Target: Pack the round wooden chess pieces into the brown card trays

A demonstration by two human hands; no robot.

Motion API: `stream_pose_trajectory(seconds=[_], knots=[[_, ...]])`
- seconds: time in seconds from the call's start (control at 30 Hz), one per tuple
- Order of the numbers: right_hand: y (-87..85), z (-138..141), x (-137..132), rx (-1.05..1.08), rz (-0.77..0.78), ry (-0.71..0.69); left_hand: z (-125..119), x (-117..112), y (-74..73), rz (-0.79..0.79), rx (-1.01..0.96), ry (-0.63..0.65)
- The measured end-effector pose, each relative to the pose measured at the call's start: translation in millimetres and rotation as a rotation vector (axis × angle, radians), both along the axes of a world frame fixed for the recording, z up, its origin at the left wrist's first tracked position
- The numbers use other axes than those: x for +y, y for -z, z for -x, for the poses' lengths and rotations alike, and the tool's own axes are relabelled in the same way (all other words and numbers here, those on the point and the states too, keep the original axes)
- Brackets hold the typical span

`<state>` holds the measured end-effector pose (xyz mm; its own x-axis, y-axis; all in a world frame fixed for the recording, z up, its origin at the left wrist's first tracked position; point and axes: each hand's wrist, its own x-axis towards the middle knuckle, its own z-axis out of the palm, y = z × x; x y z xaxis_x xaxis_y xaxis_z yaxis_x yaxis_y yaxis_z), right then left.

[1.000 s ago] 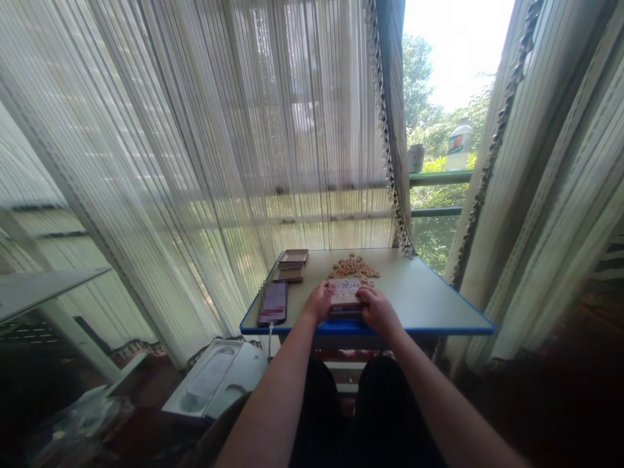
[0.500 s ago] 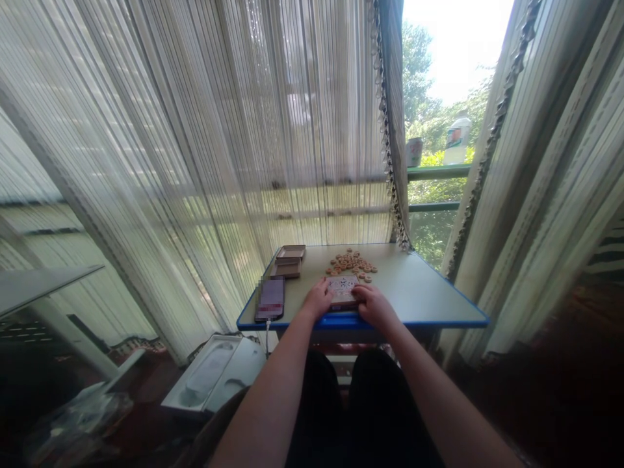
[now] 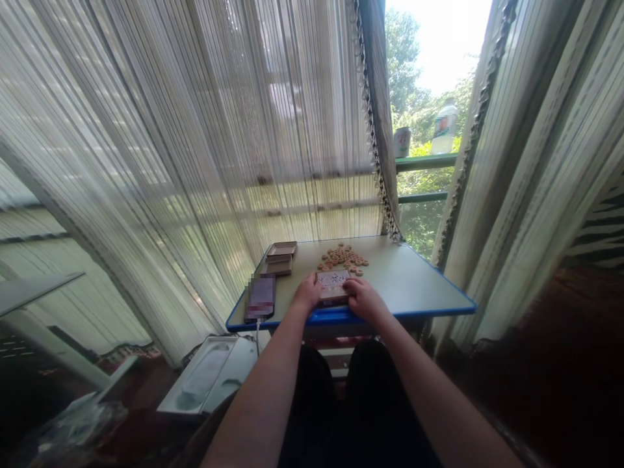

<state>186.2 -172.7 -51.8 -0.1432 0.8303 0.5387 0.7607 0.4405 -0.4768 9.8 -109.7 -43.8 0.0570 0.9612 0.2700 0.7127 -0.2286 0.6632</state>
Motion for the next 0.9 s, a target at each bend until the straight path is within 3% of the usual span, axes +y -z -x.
stream_pose_trajectory(seconds=[0.4,0.9], knots=[[1.2,0,5,-0.005,0.086,-0.03,-6,18,-12.6,0.032,0.21,-0.158],[0.3,-2,5,-0.039,0.113,-0.008,-5,12,-7.7,-0.043,0.401,-0.185]])
